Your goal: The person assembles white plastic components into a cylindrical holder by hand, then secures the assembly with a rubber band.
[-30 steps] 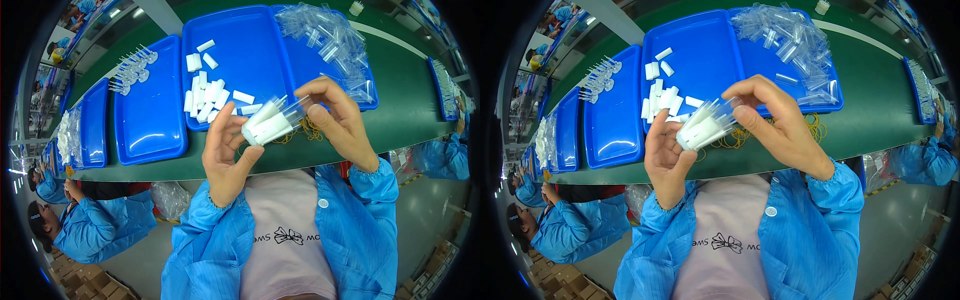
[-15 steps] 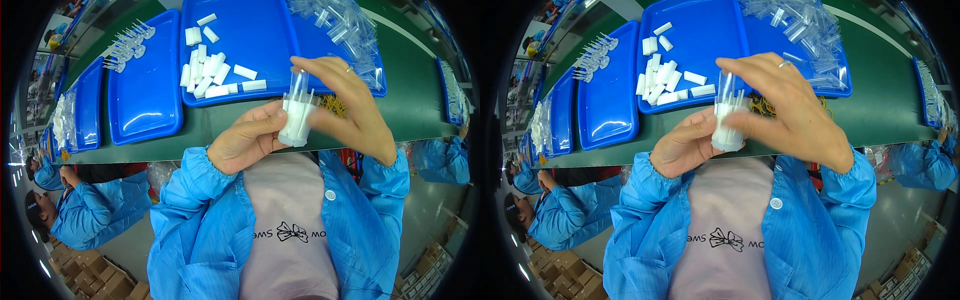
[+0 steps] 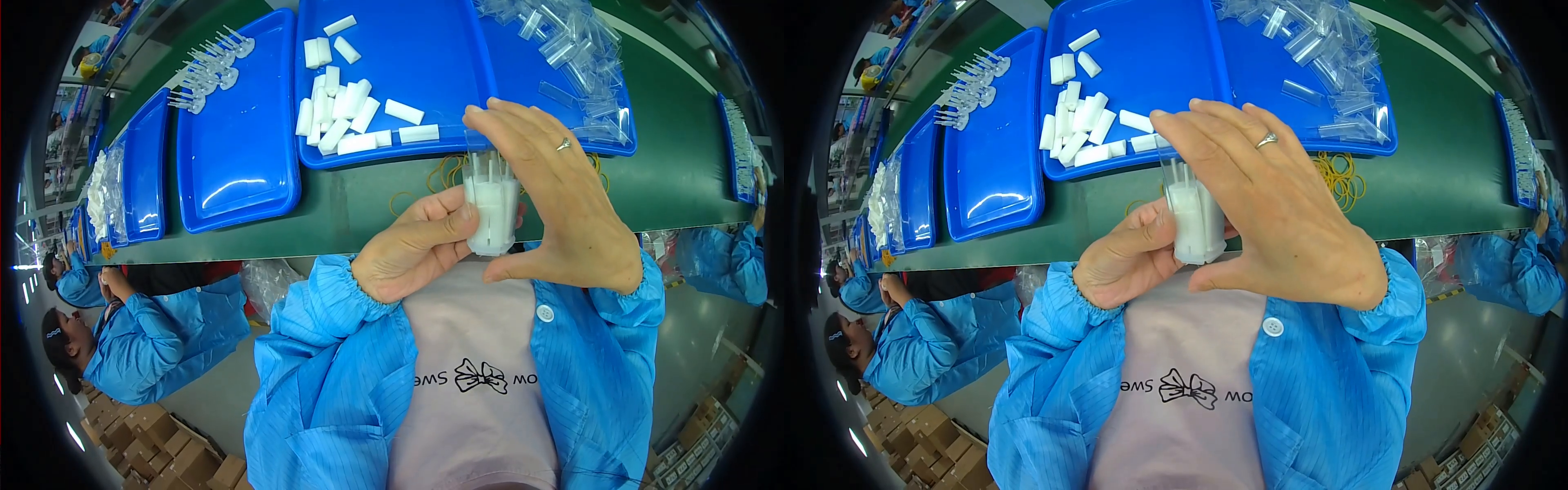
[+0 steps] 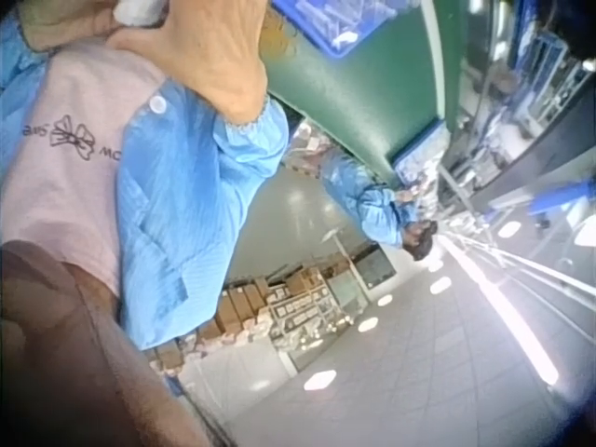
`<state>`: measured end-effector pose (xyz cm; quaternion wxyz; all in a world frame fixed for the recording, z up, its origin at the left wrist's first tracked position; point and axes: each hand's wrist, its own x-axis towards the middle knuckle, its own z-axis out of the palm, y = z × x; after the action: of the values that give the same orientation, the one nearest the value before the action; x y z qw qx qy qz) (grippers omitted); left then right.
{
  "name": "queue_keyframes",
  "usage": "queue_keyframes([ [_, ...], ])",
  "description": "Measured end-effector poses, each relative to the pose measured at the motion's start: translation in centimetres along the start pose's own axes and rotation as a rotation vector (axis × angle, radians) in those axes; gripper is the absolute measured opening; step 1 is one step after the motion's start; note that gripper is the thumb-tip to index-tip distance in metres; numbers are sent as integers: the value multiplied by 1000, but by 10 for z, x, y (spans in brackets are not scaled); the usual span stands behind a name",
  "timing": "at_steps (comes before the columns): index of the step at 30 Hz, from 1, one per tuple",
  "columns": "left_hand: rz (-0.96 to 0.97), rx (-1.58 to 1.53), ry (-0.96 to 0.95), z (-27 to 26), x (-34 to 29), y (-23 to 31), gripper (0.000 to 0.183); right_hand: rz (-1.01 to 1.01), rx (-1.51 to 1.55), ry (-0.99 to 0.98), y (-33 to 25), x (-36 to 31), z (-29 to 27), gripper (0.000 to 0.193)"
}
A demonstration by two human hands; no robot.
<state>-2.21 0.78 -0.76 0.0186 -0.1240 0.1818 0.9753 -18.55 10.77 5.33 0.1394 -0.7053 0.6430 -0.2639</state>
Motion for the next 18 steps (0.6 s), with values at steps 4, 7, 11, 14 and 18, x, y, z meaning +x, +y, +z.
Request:
queue_keyframes([
  [4, -16, -71, 16, -2, -1, -5, 52, -6, 21, -27, -1, 1, -1, 117],
  [7, -33, -104, 15, -7, 0, -8, 50, 1, -20, -22, -2, 3, 2, 110],
  [11, 19, -70, 0, -6, 0, -4, 53, 40, 82, 26, 4, 4, 8, 97],
  [14, 75, -56, -71, -9, 1, -2, 59, 1, 179, 32, 7, 6, 12, 92],
  [18, 62, -141, -111, -17, 3, -4, 65, -19, 214, 23, 3, 10, 17, 88],
])
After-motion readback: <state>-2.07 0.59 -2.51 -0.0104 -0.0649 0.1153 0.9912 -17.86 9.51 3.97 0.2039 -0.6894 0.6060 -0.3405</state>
